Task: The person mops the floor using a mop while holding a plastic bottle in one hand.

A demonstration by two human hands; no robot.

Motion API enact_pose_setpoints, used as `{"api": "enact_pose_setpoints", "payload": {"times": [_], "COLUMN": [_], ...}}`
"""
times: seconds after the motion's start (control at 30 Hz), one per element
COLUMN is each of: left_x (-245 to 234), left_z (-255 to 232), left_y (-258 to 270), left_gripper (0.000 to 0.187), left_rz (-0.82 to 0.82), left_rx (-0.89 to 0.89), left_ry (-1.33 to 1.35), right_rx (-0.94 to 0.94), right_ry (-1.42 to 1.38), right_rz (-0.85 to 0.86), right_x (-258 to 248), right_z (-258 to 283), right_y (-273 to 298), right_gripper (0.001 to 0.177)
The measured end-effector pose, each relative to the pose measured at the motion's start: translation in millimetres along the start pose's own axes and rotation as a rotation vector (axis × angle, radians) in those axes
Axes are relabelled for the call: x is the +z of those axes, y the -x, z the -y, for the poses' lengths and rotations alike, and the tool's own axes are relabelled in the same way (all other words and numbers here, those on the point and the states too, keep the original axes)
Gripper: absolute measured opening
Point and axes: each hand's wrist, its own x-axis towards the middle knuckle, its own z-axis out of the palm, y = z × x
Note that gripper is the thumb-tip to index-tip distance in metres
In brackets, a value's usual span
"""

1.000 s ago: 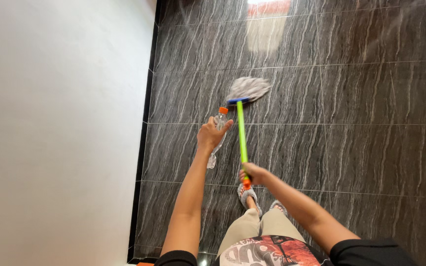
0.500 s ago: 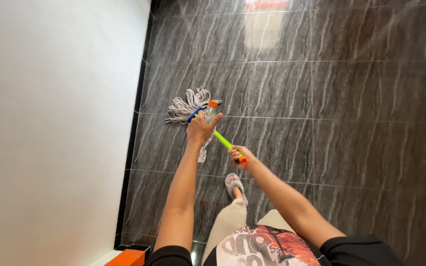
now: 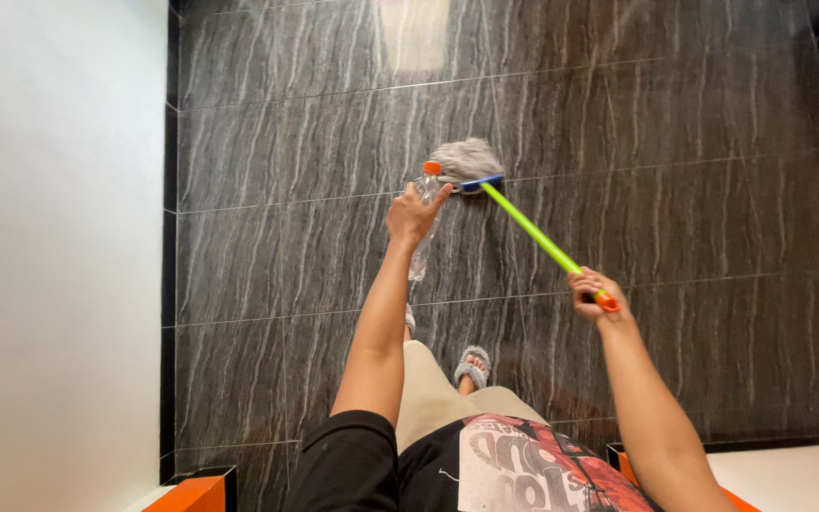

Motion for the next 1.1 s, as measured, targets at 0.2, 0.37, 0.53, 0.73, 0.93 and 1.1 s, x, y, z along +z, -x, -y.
{"api": "enact_pose_setpoints", "payload": {"times": [0.2, 0.37, 0.53, 0.73, 0.93, 1.1], "left_x": [41.1, 44.0, 43.5, 28.2, 5.3, -2.7], "left_z": [-38.4, -30.4, -7.7, 1.8, -14.9, -29.3], "left_y": [18.8, 10.0, -24.2, -70.2, -112.1, -125.7], "left_gripper": [0.089, 0.090, 0.090, 0.086, 0.088, 0.089], "left_rz": [0.070, 0.068, 0.008, -0.021, -0.023, -0.019], "left_rx": [0.038, 0.021, 0.007, -0.030, -0.045, -0.024], "left_ry": [0.066, 0.036, -0.008, 0.007, -0.018, -0.056], "right_rx": [-0.225, -0.136, -0.089, 0.043, 0.348, 0.375], "right_ry": [0.172, 0.528, 0.514, 0.683, 0.710, 0.462], "right_rz": [-0.103, -0.387, -0.240, -0.292, -0.216, -0.092], "right_x": [-15.3, 3.4, 50.3, 96.6, 99.4, 96.9], "right_z": [75.7, 104.5, 86.6, 1.6, -74.1, -114.3], "right_y": [37.6, -35.8, -134.5, -200.0, -222.1, -261.8], "right_gripper": [0.022, 0.031, 0.034, 0.032, 0.028, 0.028]}}
